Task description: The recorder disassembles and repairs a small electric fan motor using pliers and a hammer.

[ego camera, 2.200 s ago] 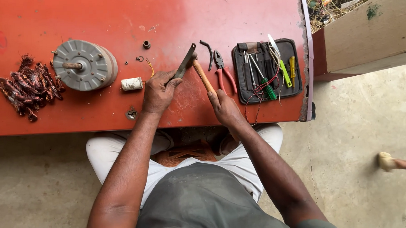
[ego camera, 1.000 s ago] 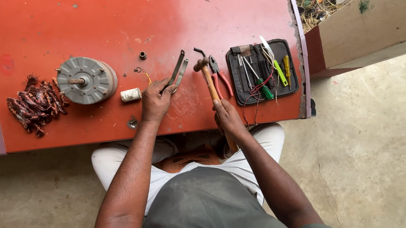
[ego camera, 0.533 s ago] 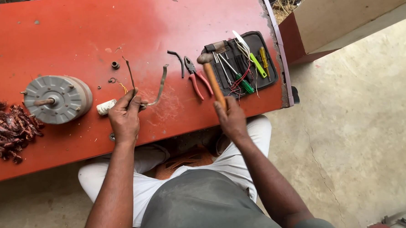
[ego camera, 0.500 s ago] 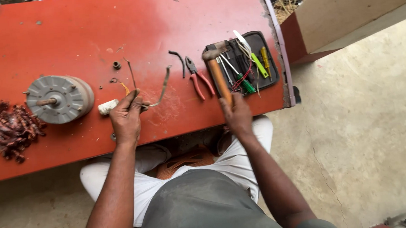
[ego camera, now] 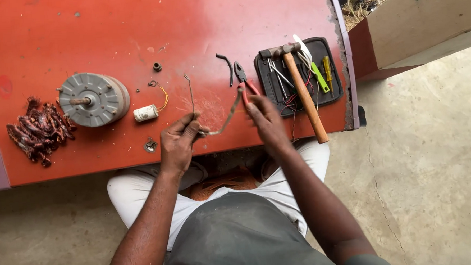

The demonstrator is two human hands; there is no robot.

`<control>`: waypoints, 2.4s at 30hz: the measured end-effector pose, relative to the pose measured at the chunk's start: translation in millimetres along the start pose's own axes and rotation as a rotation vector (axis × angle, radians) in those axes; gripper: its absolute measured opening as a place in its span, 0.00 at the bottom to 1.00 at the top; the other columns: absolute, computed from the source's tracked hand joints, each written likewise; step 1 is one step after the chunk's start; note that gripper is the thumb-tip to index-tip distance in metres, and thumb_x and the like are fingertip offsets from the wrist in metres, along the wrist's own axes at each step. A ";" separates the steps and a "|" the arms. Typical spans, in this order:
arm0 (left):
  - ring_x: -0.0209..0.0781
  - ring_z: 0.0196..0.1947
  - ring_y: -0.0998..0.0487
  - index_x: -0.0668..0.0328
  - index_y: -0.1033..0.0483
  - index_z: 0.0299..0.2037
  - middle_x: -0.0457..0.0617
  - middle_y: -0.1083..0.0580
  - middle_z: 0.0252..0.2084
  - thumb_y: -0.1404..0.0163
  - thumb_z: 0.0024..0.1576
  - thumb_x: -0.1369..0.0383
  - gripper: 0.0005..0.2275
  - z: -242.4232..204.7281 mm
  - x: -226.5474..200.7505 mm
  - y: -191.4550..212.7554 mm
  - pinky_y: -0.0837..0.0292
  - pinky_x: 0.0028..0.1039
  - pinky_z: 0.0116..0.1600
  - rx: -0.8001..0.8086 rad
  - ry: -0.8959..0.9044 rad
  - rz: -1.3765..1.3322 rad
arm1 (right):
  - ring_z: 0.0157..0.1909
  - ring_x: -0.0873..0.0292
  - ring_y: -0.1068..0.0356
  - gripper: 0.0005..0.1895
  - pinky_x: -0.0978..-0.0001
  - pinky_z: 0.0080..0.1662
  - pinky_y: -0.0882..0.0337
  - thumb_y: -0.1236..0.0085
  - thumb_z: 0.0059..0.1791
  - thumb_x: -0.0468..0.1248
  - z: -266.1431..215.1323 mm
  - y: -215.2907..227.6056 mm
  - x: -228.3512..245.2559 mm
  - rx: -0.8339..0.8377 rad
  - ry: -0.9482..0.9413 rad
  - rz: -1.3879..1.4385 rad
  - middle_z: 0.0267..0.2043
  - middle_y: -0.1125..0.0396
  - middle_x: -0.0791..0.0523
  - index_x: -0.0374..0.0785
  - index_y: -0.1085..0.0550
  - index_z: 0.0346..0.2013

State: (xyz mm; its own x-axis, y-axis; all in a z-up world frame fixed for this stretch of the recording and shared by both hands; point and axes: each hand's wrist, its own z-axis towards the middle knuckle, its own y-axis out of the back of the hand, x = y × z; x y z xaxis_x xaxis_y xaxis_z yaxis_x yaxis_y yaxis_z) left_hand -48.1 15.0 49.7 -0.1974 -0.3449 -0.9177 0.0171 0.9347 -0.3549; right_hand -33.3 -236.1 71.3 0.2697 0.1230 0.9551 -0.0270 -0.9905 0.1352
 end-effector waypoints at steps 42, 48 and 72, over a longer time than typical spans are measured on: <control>0.30 0.21 0.40 0.53 0.34 0.26 0.38 0.42 0.20 0.52 0.61 0.43 0.23 1.9 11.3 -12.0 0.38 0.23 0.28 -0.210 0.273 -0.226 | 0.21 0.72 0.47 0.23 0.77 0.23 0.45 0.56 0.60 0.53 11.9 -78.9 -12.9 0.153 0.170 0.188 0.21 0.44 0.64 0.42 0.35 0.28; 0.32 0.24 0.34 0.60 0.26 0.35 0.41 0.36 0.23 0.54 0.62 0.45 0.23 -5.3 -12.6 -10.4 0.34 0.22 0.33 -0.057 0.175 -0.387 | 0.24 0.70 0.46 0.11 0.73 0.28 0.41 0.51 0.58 0.43 11.7 -64.7 1.2 0.340 0.045 0.438 0.25 0.45 0.63 0.39 0.33 0.41; 0.25 0.23 0.42 0.59 0.24 0.45 0.37 0.38 0.25 0.51 0.68 0.59 0.11 -40.0 -26.1 -6.0 0.47 0.18 0.27 0.083 -0.049 0.030 | 0.55 0.39 0.34 0.40 0.49 0.51 0.28 0.26 0.41 0.47 46.3 -6.1 -7.7 -0.022 0.405 -1.082 0.56 0.37 0.42 0.29 0.32 0.59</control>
State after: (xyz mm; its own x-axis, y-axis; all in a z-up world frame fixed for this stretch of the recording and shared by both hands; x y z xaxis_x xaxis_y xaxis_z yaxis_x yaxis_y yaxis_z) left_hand -82.3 21.8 82.9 -0.1476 -0.3222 -0.9351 0.1035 0.9352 -0.3386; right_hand 9.3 -233.9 50.9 -0.1662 0.9214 0.3512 0.0117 -0.3543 0.9351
